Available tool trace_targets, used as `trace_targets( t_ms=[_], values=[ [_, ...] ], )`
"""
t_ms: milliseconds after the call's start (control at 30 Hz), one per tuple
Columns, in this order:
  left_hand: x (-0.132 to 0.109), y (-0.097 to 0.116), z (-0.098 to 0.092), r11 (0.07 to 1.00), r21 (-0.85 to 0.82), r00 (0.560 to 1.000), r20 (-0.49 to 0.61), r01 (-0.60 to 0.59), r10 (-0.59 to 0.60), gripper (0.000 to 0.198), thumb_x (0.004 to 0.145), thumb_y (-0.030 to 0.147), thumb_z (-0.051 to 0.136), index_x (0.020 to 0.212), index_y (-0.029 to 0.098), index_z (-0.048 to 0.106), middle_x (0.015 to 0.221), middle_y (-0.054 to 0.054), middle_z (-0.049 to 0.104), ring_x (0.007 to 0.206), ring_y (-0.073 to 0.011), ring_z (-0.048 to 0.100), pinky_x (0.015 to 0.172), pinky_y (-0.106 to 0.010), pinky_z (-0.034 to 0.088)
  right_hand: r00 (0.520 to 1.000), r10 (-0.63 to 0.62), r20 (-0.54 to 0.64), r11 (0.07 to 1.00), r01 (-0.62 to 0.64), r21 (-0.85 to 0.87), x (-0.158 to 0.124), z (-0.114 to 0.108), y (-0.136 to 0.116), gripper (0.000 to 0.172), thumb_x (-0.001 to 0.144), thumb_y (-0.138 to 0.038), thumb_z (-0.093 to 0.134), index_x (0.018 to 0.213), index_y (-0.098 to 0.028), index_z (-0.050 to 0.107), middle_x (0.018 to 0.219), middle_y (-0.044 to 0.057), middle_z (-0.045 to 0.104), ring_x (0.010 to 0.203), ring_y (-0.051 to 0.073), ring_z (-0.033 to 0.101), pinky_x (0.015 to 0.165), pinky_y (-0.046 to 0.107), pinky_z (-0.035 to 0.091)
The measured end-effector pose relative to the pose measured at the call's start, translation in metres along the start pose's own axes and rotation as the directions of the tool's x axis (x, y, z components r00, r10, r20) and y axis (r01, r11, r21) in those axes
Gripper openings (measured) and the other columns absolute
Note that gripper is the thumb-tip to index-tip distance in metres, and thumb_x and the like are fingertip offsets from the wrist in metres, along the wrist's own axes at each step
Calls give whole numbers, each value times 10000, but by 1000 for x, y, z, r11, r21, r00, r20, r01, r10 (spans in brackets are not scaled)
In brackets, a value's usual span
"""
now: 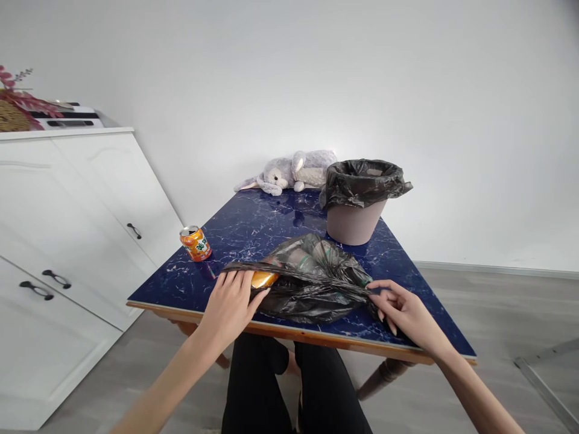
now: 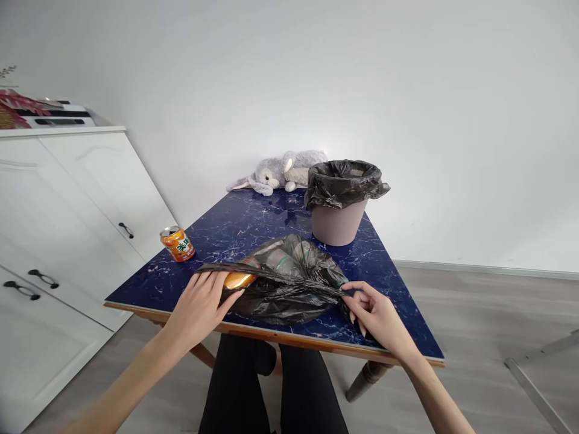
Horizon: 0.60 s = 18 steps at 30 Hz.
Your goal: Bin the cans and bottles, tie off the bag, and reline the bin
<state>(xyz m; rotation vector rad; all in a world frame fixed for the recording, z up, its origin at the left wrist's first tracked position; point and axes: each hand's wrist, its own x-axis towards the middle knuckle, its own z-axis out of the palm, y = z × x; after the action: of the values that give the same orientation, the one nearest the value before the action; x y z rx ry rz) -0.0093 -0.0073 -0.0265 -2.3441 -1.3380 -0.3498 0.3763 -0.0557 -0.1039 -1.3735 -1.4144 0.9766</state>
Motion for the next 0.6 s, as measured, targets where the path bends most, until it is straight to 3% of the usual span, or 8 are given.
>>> trace_targets(
  t_ms=[167, 267, 333, 433, 533, 600],
  values=[
    [5, -5, 11, 995, -41, 993, 78, 90, -86, 394, 876, 395, 779, 1143, 180, 583, 1113, -163, 734, 1068, -388, 682, 928, -496, 516, 1000, 1, -5, 1000, -1, 0, -1, 0, -1, 551, 944, -694, 647, 1193, -204, 608, 642, -63, 596, 411, 106, 470, 489, 267, 403],
    [4, -8, 14, 980, -137, 987, 98, 143, -130, 474, 810, 377, 840, 1144, 194, 557, 1141, -151, 727, 1087, -382, 687, 937, -486, 524, 1000, -3, -4, 1000, 3, -7, -2, 0, -1, 536, 952, -687, 640, 1192, -209, 614, 642, -64, 596, 411, 105, 470, 498, 270, 416],
    [3, -9, 15, 964, -219, 986, 98, 152, -133, 531, 804, 464, 848, 1156, 202, 549, 1150, -143, 723, 1090, -383, 688, 921, -480, 535, 1000, -2, -4, 1000, 2, -11, -2, 0, -1, 533, 954, -689, 636, 1191, -211, 617, 645, -62, 600, 411, 106, 470, 493, 270, 416],
    [3, -9, 19, 937, -320, 990, 43, 138, -132, 527, 897, 619, 730, 1171, 208, 546, 1152, -135, 719, 1094, -373, 684, 913, -478, 542, 1000, 2, -7, 1000, -2, -14, -2, 0, -1, 540, 952, -695, 633, 1195, -214, 617, 644, -60, 602, 416, 110, 473, 484, 270, 411],
    [6, -7, 22, 933, -336, 987, -48, 128, -153, 366, 1055, 535, 524, 1209, 203, 534, 1158, -138, 713, 1090, -346, 683, 949, -489, 531, 1000, -1, -11, 1000, 0, -18, -1, 1, 0, 543, 952, -699, 630, 1196, -213, 617, 644, -61, 600, 418, 109, 471, 489, 269, 413],
    [7, -7, 25, 949, -291, 984, -84, 125, -156, 305, 1078, 468, 481, 1215, 200, 528, 1132, -141, 705, 1052, -341, 684, 937, -495, 532, 1000, 2, -11, 1000, -2, -20, -1, 1, 0, 552, 948, -705, 631, 1196, -212, 617, 645, -60, 600, 417, 108, 468, 486, 269, 409]
  ],
)
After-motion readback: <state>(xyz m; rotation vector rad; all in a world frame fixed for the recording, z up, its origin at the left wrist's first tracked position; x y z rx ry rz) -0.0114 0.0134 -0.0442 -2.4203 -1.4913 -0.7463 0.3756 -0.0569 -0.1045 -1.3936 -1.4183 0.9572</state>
